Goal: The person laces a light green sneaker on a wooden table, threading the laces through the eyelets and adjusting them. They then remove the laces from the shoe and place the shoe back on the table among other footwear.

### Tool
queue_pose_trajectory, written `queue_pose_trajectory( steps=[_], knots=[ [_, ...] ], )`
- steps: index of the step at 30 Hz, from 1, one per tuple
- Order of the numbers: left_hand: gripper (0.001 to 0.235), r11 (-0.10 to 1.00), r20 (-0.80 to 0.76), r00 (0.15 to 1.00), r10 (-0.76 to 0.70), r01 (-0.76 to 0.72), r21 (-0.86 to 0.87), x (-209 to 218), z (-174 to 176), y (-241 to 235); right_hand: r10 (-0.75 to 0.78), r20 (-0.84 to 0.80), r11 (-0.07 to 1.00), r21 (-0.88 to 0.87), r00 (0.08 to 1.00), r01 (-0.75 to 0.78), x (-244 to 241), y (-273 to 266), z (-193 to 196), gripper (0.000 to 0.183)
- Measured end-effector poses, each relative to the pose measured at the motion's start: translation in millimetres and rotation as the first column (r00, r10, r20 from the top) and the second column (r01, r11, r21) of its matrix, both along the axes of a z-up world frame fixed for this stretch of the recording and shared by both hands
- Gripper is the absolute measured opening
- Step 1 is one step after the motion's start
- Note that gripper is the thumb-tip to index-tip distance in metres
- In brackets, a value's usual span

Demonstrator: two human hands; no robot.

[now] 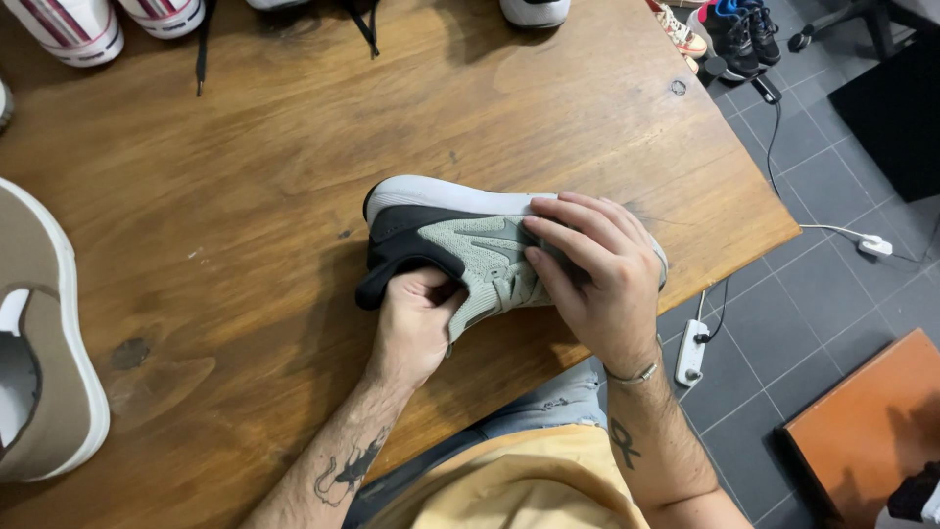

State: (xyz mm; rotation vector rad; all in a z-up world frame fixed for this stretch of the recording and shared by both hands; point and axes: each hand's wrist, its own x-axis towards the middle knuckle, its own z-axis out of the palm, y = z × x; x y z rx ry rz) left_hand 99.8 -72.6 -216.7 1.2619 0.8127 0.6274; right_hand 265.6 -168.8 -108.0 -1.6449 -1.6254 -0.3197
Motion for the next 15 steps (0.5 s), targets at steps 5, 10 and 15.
queue_pose_trajectory(
  steps=[5,10,15],
  knots=[
    [0.025,0.998,0.034,0.999,0.025,-0.027,0.061,1.9,23.8,-5.8,-0.003,0.009,1.000,-0.003,1.000,0.003,-1.0,-1.1,-1.2,0.017],
    [0.023,0.993,0.003,0.999,0.053,-0.053,0.103,-2.4,-3.4,-4.9,0.106,-0.045,0.994,0.041,0.993,-0.104,-7.4,-3.0,6.4,0.016],
    [0.021,0.985,-0.009,0.998,0.059,-0.057,0.161,-3.9,3.0,-7.8,0.248,-0.086,0.968,0.051,0.965,-0.244,-12.2,2.0,-0.2,0.013]
  ],
)
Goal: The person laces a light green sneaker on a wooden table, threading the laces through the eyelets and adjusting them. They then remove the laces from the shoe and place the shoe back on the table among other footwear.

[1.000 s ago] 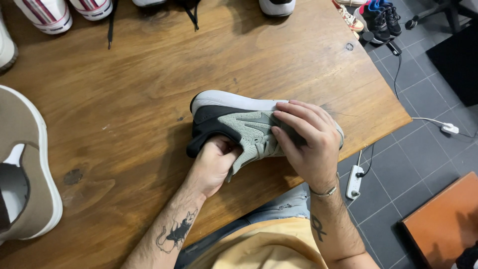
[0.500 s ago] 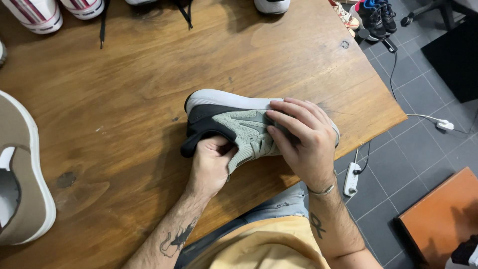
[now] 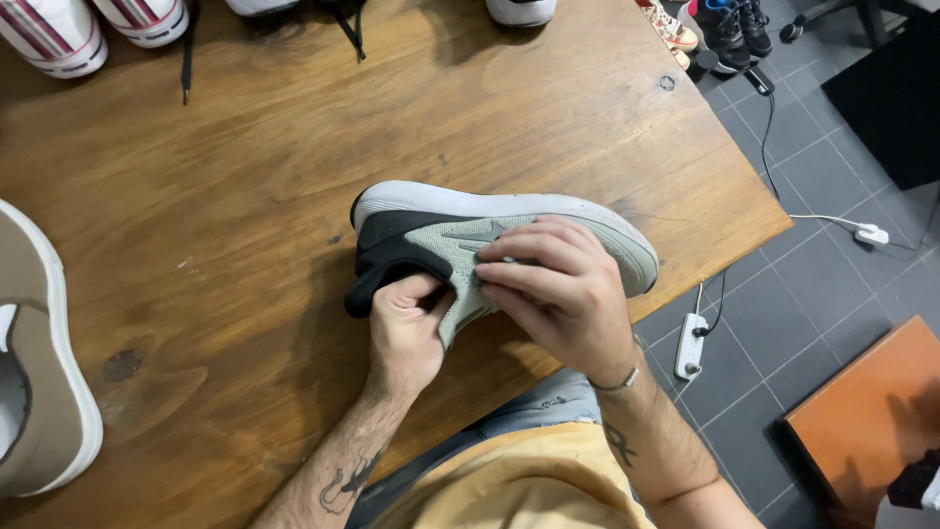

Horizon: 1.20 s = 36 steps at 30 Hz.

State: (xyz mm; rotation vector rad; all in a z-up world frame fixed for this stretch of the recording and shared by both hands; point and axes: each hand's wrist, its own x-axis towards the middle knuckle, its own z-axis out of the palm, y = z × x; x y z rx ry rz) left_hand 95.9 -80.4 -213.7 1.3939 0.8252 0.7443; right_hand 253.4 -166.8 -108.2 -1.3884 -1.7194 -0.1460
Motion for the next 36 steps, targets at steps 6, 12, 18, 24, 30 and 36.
queue_pose_trajectory(
  steps=[6,12,18,24,30,36],
  knots=[
    [0.019,0.998,0.000,1.000,0.030,-0.030,0.055,3.3,2.6,-2.4,-0.018,-0.072,0.997,-0.072,0.997,0.013,1.4,2.7,-0.7,0.012],
    [0.012,0.994,-0.042,0.995,0.093,-0.091,0.056,7.8,2.5,-2.6,-0.034,-0.146,0.992,-0.129,0.989,0.015,-0.3,4.8,1.3,0.013],
    [0.013,1.000,0.050,0.999,0.020,-0.020,0.005,10.5,51.4,-2.4,-0.054,-0.198,0.982,-0.187,0.979,0.016,1.5,8.1,10.1,0.010],
    [0.022,1.000,0.129,0.992,0.013,-0.012,-0.008,15.5,35.0,-0.1,-0.110,-0.199,0.969,-0.239,0.974,0.061,-6.6,5.6,12.3,0.012],
    [0.022,0.994,0.202,0.973,0.108,-0.104,-0.032,19.5,35.4,0.1,-0.152,-0.176,0.967,-0.232,0.973,0.110,-9.6,7.0,14.1,0.011],
    [0.019,0.999,-0.004,0.999,-0.047,0.048,0.026,5.6,45.4,17.4,-0.189,-0.082,0.956,-0.242,0.979,0.164,-3.2,11.8,26.8,0.009]
  ],
)
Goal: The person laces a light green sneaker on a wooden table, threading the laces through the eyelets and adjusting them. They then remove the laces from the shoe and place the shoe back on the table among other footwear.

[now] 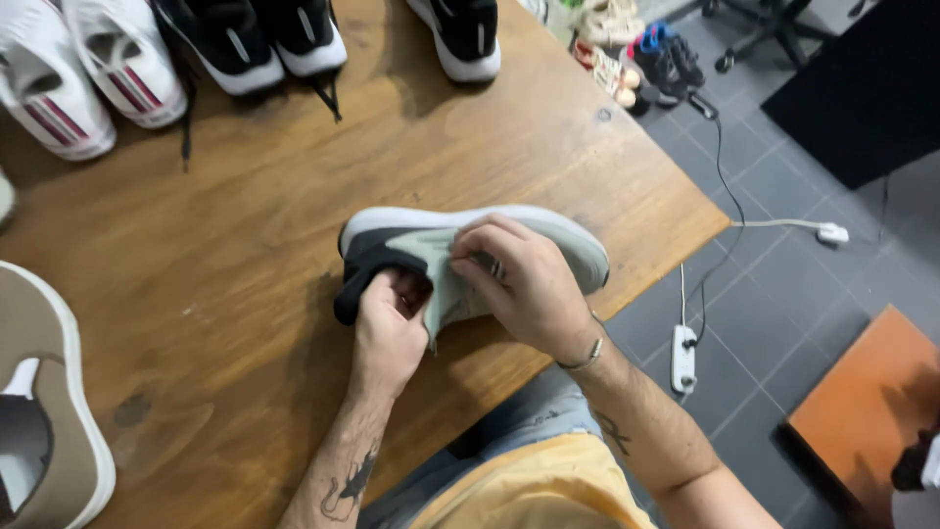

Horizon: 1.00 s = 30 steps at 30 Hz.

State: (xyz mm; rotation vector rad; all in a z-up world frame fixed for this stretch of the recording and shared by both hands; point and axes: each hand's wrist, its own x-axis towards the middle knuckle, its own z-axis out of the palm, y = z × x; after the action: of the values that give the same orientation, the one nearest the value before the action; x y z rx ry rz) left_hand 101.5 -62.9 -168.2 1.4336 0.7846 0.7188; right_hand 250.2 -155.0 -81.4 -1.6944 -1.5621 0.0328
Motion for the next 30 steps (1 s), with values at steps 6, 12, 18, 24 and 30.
queue_pose_trajectory(
  steps=[6,12,18,24,30],
  knots=[
    [0.018,0.996,-0.324,0.943,-0.082,0.092,0.016,-5.6,-31.7,17.7,0.125,-0.385,0.989,0.126,0.914,-0.082,21.1,-3.1,16.4,0.006],
    [0.015,0.997,-0.254,0.964,-0.075,0.072,-0.023,-0.4,-10.7,10.2,0.219,-0.572,0.956,0.289,0.791,-0.056,45.9,-10.0,70.9,0.006],
    [0.006,0.997,-0.039,0.999,-0.015,0.012,-0.071,-1.9,-21.6,6.0,0.140,-0.320,0.800,0.594,0.937,0.083,92.2,-14.8,112.0,0.019],
    [0.027,0.990,0.338,0.938,-0.079,0.114,-0.086,-5.7,-7.6,0.9,-0.013,-0.264,0.816,0.555,0.964,0.163,81.6,-2.4,124.3,0.014],
    [0.024,0.919,0.581,0.812,-0.051,0.267,-0.291,-13.7,26.6,-4.2,0.039,0.086,0.951,0.304,0.996,-0.063,74.0,15.6,80.4,0.035]
  ],
)
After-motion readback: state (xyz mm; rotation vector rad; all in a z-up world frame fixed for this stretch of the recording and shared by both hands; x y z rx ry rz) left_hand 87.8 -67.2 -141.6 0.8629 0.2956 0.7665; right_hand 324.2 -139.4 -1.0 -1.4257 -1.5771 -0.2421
